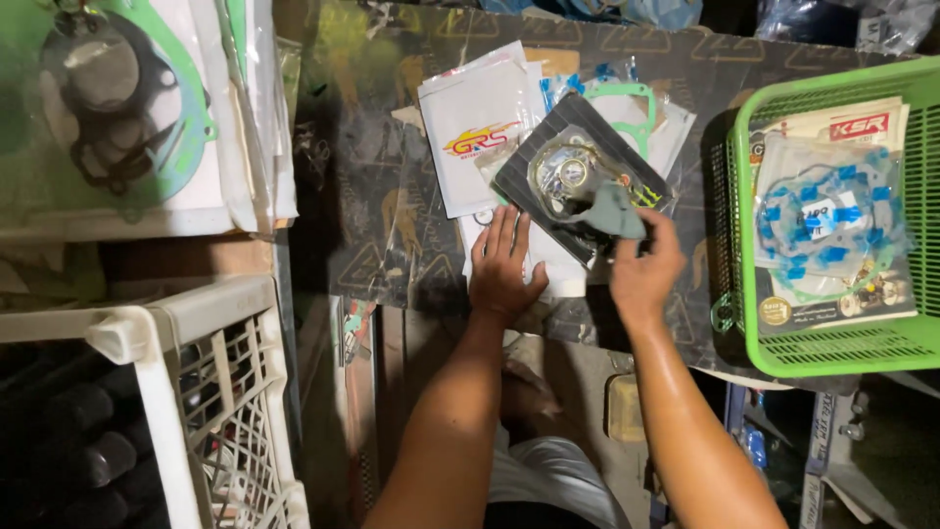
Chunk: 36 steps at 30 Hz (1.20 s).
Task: The person wipes various packaged motorcycle parts and accessories with a grey cloth. They handle items such as mirrors, stickers, and small plastic bags, cleaning them one by one before placing them into a green basket.
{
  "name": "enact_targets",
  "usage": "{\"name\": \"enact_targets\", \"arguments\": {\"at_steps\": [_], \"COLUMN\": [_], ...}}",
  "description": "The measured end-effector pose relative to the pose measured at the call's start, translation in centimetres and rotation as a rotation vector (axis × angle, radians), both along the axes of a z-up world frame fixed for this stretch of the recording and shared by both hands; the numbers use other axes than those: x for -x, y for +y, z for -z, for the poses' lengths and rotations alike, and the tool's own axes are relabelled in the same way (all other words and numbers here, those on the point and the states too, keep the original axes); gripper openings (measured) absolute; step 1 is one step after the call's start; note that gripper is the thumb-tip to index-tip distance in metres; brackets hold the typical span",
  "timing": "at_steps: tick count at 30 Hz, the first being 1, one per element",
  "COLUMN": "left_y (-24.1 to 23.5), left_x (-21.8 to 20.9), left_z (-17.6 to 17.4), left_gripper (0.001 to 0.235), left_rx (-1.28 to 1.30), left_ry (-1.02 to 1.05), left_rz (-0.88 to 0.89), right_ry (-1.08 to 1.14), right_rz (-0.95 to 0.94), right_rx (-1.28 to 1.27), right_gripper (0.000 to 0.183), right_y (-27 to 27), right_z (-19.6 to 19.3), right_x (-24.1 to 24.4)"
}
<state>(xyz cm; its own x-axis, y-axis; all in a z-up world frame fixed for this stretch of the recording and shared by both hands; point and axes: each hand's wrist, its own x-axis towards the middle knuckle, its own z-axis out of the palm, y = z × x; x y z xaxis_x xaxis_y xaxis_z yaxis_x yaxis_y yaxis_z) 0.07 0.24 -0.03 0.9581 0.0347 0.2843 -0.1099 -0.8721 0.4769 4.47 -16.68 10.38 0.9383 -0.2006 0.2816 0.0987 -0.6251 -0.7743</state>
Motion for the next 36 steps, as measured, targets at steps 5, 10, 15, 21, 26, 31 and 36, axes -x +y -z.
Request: {"name": "enact_targets", "arguments": {"at_steps": [5, 10, 15, 21, 26, 31, 36], "left_y": [0.1, 0.3, 0.1, 0.0, 0.0, 0.1, 0.1], "left_x": [-0.5, -0.1, 0.0, 0.0, 0.0, 0.3, 0.2], "left_z": [0.1, 0.1, 0.1, 0.3, 0.2, 0.9, 0.1], "left_gripper": [0.083, 0.082, 0.085, 0.078, 0.073, 0.059, 0.065], "left_rx": [-0.001, 0.002, -0.042, -0.045, -0.106, -0.111, -0.007], "left_ry": [-0.045, -0.05, -0.005, -0.078, -0.128, -0.11, -0.053], "left_rz": [0.003, 0.006, -0.003, -0.015, 0.015, 0.005, 0.005], "right_ry": [-0.209, -0.417, 0.057, 0.487, 0.449, 0.168, 0.07], "right_rz": [0.219, 0.309, -0.32, -0.325, -0.178, -0.263, -0.346], "right_rx": [-0.002, -0.076, 0.264, 0.54, 0.579, 0.725, 0.206], "right_gripper": [0.037, 0.044, 0.05, 0.073, 0.075, 0.056, 0.027], "right_y": [-2.5, -1.6, -0.2, 0.6, 3.2, 2.6, -0.7], "right_z": [0.8, -4.2, -0.5, 3.2, 3.0, 2.5, 3.4], "right_x": [-1.0, -2.4, -3.5, -1.1, 1.3, 4.3, 5.0]}}
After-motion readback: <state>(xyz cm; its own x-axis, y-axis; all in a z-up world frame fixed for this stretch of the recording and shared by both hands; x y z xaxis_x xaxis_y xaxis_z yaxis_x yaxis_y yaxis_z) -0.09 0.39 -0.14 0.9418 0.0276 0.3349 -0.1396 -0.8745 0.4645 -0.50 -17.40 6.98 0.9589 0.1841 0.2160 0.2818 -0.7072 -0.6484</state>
